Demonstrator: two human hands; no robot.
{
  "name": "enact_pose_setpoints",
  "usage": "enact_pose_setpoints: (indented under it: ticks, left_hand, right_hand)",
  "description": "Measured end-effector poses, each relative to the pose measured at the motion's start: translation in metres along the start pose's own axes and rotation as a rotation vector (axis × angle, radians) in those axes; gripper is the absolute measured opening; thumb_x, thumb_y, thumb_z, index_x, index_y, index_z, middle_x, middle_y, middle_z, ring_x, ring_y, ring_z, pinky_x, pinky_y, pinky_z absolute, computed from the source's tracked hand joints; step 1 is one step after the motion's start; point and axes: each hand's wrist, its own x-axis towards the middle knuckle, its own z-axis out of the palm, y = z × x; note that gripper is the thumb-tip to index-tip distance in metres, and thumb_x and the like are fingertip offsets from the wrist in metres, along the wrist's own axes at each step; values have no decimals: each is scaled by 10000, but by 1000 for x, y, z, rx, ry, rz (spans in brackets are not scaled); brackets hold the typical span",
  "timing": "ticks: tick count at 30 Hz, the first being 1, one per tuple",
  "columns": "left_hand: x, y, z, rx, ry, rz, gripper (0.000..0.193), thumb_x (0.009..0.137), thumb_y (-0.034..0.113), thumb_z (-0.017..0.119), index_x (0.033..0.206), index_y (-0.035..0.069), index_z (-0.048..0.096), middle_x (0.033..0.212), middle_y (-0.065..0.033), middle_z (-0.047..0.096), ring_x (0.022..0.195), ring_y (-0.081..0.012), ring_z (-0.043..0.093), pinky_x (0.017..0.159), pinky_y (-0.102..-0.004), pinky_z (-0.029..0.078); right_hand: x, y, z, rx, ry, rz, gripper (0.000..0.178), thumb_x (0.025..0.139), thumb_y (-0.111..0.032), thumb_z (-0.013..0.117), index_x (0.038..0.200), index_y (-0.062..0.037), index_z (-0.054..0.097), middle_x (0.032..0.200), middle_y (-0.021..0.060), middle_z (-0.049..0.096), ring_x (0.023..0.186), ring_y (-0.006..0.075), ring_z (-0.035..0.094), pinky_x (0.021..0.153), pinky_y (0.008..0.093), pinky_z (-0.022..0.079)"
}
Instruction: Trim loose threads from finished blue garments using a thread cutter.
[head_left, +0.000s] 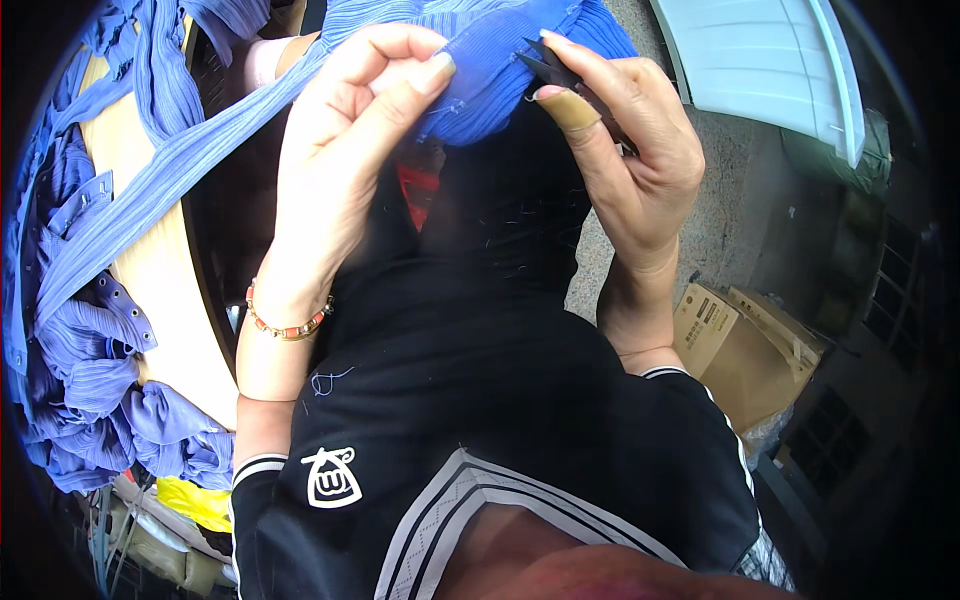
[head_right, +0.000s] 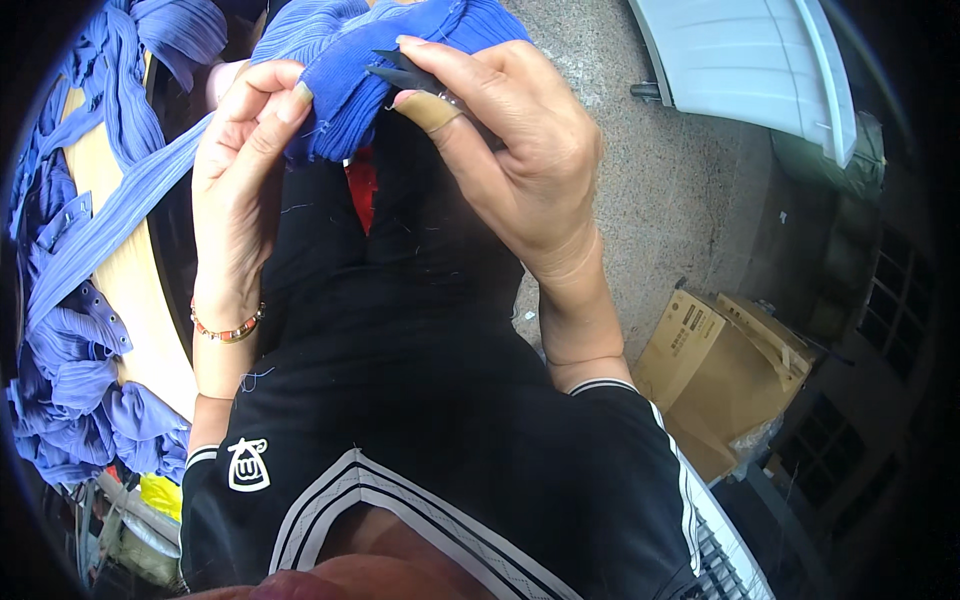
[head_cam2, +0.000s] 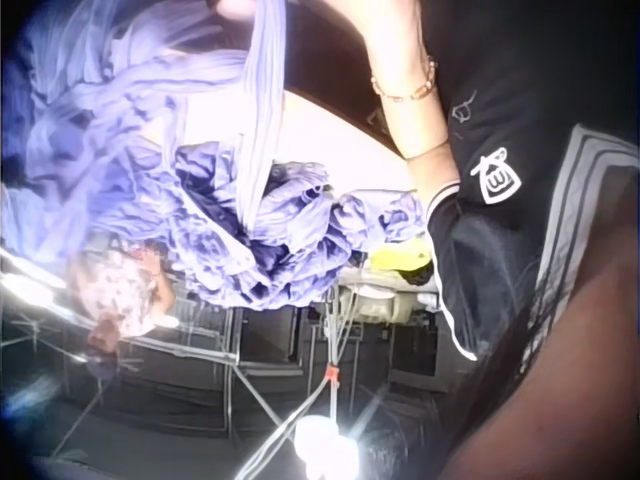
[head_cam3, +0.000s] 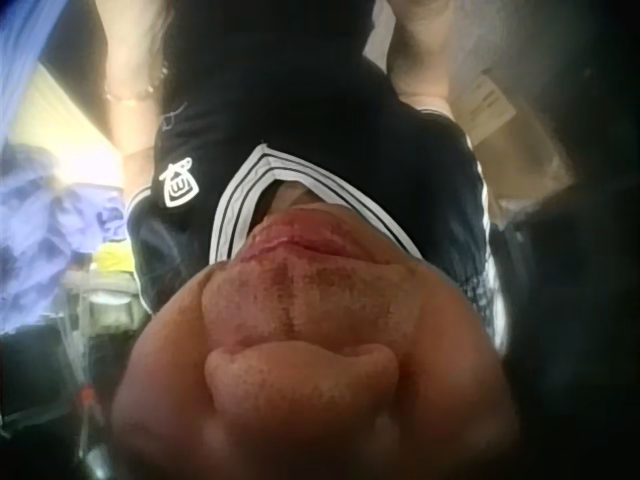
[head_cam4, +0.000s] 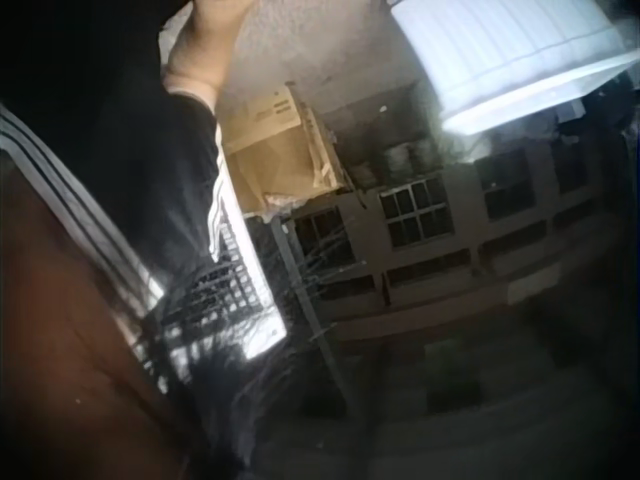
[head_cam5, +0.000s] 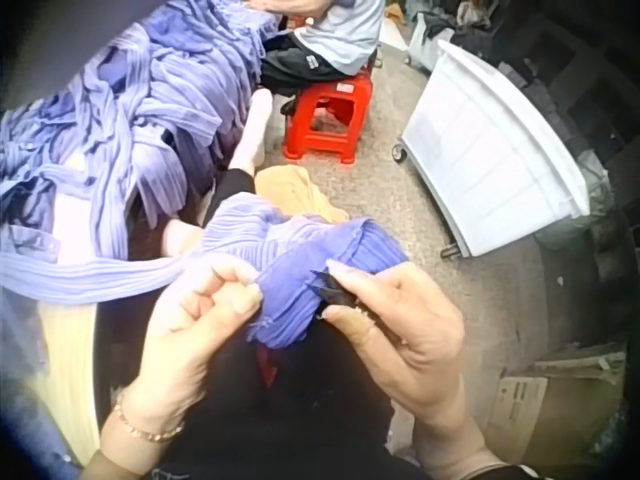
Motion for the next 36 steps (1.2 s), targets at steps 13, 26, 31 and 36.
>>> enact_pose_setpoints:
  ticks: [13, 26, 31, 36]
  left_hand:
    - [2, -1, -10, -24, 125, -144, 224, 1027, 143, 621, 1210, 19, 659, 1127, -29, 677, 1084, -102, 616, 966, -248, 443]
    - [25, -8, 16, -642, -421, 383, 358, 999, 134, 638, 1311, -19, 550, 921, -38, 670, 720, -54, 614, 637, -180, 488]
    - [5, 30, 37, -175, 248, -241, 403, 999, 124, 635, 1353, -23, 511, 826, -37, 631, 493, -70, 531, 446, -192, 425]
    - [36, -20, 12, -369, -146, 211, 390, 1007, 114, 621, 1352, -29, 508, 797, -28, 621, 492, -67, 528, 443, -196, 424]
  right_hand:
    - [2, -1, 0, -38, 38, -104, 337, 789, -30, 842, 1120, -39, 777, 817, 67, 662, 648, 129, 578, 576, 255, 458]
    - [-15, -15, 14, -215, 79, -136, 426, 764, -3, 862, 1178, -31, 764, 877, 49, 677, 712, 99, 593, 614, 213, 470]
    - [-14, -10, 15, -216, 118, -158, 414, 771, 1, 856, 1174, -29, 765, 905, 67, 708, 743, 115, 617, 634, 218, 486]
    - [-10, -9, 15, -184, 119, -179, 398, 779, 8, 847, 1167, -14, 763, 900, 70, 711, 748, 112, 618, 640, 216, 489]
